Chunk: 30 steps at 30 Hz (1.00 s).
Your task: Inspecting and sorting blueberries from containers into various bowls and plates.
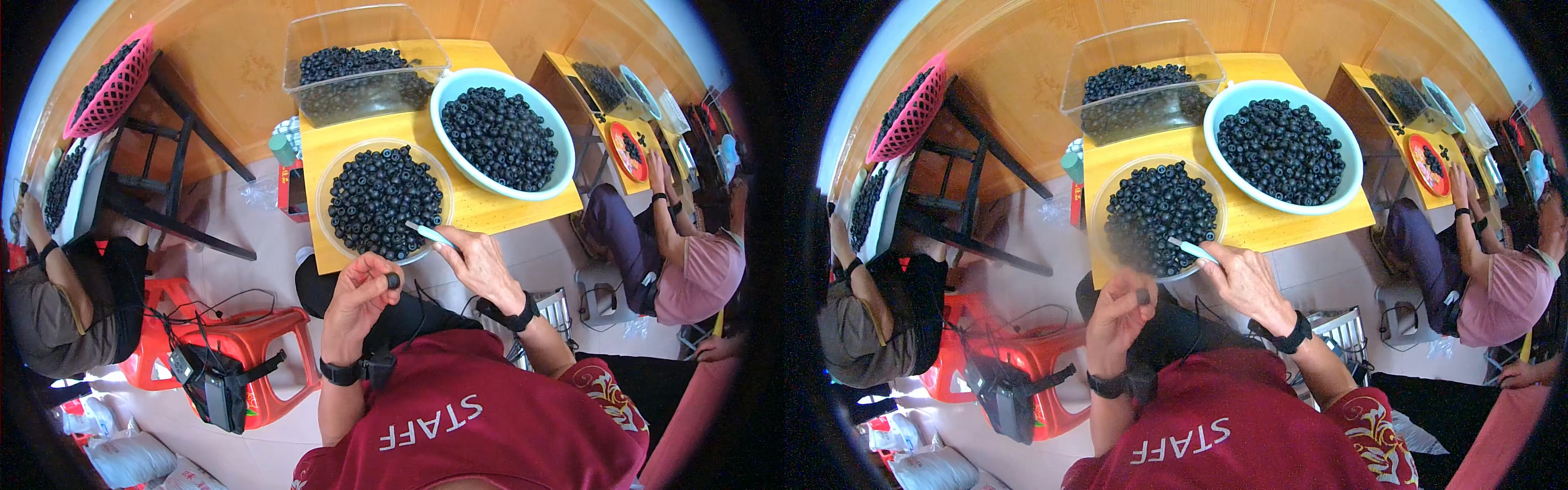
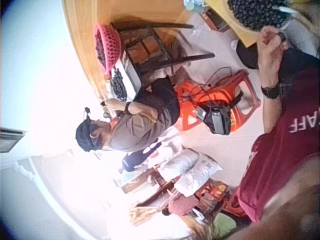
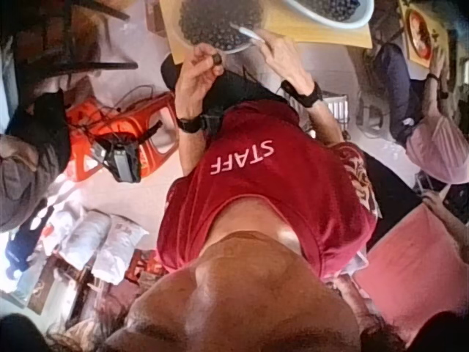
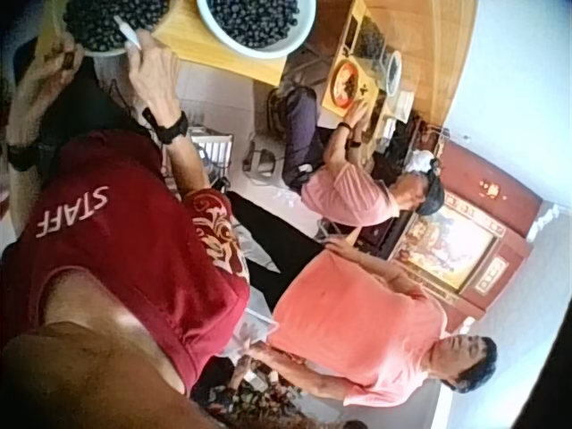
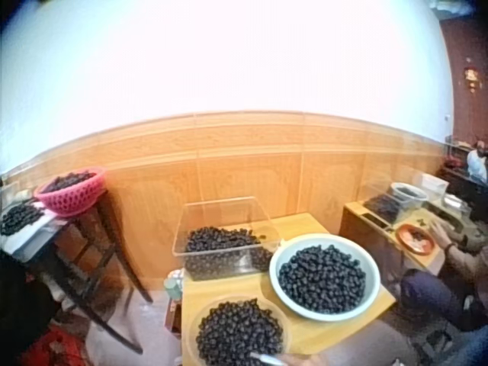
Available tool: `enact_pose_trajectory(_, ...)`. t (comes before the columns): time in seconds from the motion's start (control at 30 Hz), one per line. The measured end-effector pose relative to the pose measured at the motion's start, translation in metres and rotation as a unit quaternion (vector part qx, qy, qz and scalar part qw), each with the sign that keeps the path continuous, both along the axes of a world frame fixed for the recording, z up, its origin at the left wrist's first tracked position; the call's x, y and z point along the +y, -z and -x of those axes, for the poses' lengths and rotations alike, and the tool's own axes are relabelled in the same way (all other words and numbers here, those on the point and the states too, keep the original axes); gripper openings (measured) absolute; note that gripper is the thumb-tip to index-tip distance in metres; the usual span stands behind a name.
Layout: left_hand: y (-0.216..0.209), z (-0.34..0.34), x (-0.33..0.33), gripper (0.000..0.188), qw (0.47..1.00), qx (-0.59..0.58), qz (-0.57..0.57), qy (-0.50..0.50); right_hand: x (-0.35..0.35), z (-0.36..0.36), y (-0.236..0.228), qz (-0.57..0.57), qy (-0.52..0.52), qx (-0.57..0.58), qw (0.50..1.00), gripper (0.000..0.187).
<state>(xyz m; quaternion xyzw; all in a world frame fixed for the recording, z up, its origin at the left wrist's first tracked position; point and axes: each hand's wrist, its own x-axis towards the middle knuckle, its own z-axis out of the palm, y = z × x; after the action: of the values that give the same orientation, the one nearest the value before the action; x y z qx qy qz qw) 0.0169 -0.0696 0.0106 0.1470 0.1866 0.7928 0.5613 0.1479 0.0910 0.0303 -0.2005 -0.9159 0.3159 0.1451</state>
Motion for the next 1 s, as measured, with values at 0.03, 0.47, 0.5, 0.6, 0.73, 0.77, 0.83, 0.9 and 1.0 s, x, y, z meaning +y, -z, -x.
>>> enact_pose_trajectory(0.03, 0.002, 0.000, -0.001, 0.014, 1.000, -0.001, 0.000, -0.001, -0.001, -0.002, -0.001, 0.017, 0.008, 0.019, 1.000, 0.023)
enact_pose_trajectory(0.47, 0.002, -0.002, 0.021, 0.019, 0.966, 0.149, 0.209, 0.003, -0.016, -0.004, -0.010, 0.119, -0.091, 0.129, 0.980, 0.024)
enact_pose_trajectory(0.5, 0.000, 0.002, 0.025, 0.020, 0.953, 0.192, 0.237, 0.006, -0.011, -0.005, -0.010, 0.106, -0.081, 0.133, 0.982, 0.023)
enact_pose_trajectory(0.6, 0.005, 0.028, 0.047, 0.018, 0.836, 0.433, 0.316, -0.120, 0.012, -0.008, -0.017, 0.064, -0.025, 0.135, 0.989, 0.022)
enact_pose_trajectory(0.73, 0.026, 0.057, 0.077, 0.028, 0.658, 0.655, 0.273, -0.251, 0.071, -0.011, -0.017, -0.038, 0.088, 0.135, 0.986, 0.021)
enact_pose_trajectory(0.77, 0.028, 0.059, 0.084, 0.028, 0.631, 0.690, 0.249, -0.251, 0.086, -0.010, -0.024, -0.065, 0.119, 0.118, 0.984, 0.021)
enact_pose_trajectory(0.83, 0.026, 0.057, 0.094, 0.029, 0.625, 0.714, 0.225, -0.221, 0.121, -0.010, -0.030, -0.127, 0.157, 0.131, 0.971, 0.023)
enact_pose_trajectory(0.9, 0.026, 0.056, 0.095, 0.028, 0.614, 0.724, 0.234, -0.210, 0.144, -0.006, -0.034, -0.192, 0.210, 0.142, 0.948, 0.031)
enact_pose_trajectory(1.0, 0.029, 0.061, 0.098, 0.026, 0.603, 0.733, 0.244, -0.199, 0.134, -0.002, -0.053, -0.165, 0.216, 0.173, 0.947, 0.035)
